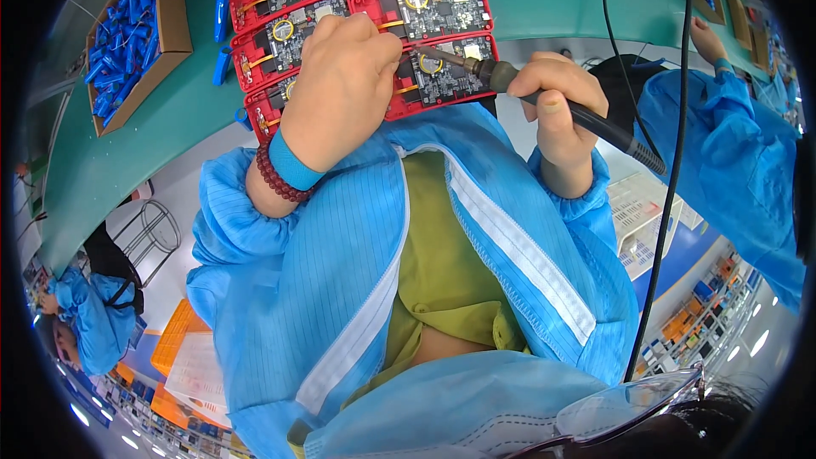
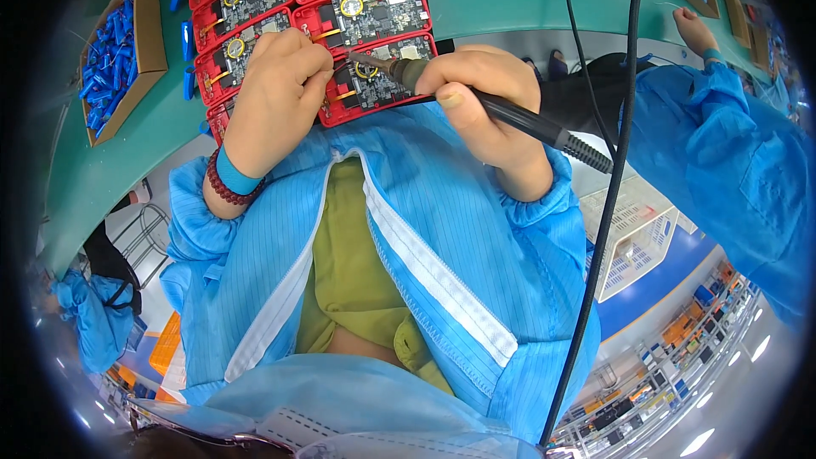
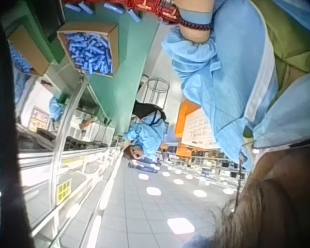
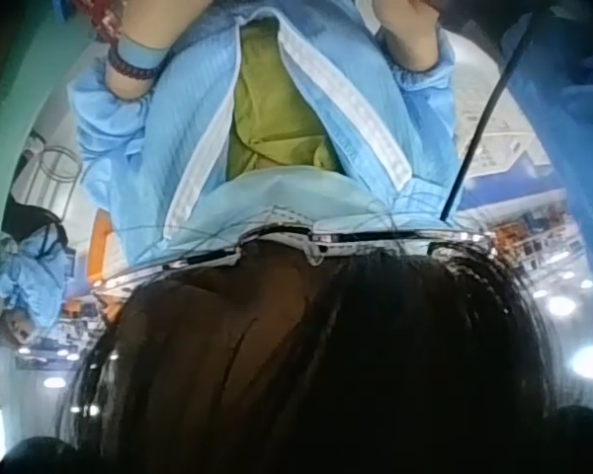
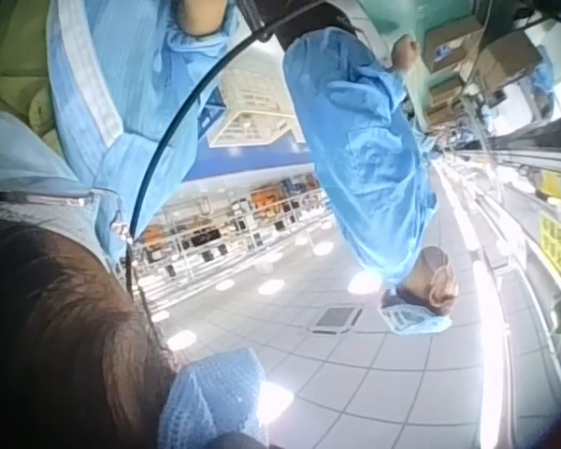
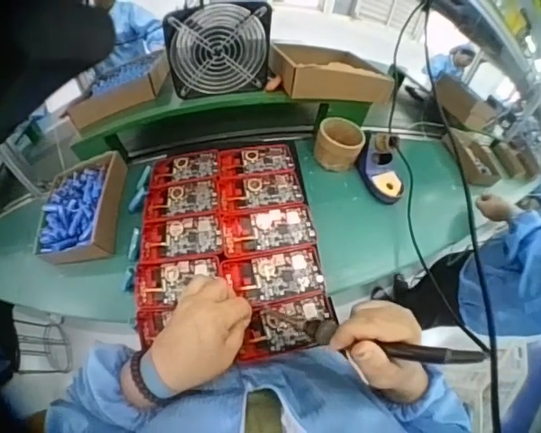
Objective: The person solders electronic components onto circuit boards using a soldering iron, retrieves cylindrical batteries from a box, places them onto the boards, and solders their connections.
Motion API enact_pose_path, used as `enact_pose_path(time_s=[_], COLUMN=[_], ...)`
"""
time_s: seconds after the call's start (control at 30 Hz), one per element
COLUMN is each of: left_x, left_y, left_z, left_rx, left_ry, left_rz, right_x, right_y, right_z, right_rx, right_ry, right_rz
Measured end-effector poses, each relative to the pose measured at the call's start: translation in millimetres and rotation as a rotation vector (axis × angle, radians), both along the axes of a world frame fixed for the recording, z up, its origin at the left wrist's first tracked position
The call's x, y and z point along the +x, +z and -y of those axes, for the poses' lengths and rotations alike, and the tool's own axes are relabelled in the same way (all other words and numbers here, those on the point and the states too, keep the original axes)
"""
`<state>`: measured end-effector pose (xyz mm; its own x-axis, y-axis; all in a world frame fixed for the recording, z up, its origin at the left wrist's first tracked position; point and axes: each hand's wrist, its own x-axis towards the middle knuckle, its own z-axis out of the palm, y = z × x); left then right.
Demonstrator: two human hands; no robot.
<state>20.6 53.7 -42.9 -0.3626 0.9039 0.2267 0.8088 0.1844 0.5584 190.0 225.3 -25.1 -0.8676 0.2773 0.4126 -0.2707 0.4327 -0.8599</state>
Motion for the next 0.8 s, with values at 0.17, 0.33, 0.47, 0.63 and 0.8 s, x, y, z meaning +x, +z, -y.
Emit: enact_pose_path(time_s=[0.17, 0.33, 0.47, 0.63, 0.8], left_x=[3, 5, 7, 1, 3], left_y=[2, 1, 2, -3, 21], left_z=[0, -3, 0, 0, 26], left_rx=[0.011, 0.028, 0.038, 0.042, 0.031], left_ry=[-0.002, 0.003, 0.019, 0.039, -0.035], left_rz=[-0.009, 0.000, -0.025, -0.044, -0.104], right_x=[7, 6, 1, -10, -29], right_y=[-5, -11, -14, -19, -28], right_z=[1, -3, -1, -6, -3], right_rx=[-0.033, -0.170, -0.159, -0.163, -0.039], right_ry=[-0.084, -0.106, -0.114, -0.179, -0.231], right_rz=[-0.105, -0.150, -0.237, -0.244, -0.211])
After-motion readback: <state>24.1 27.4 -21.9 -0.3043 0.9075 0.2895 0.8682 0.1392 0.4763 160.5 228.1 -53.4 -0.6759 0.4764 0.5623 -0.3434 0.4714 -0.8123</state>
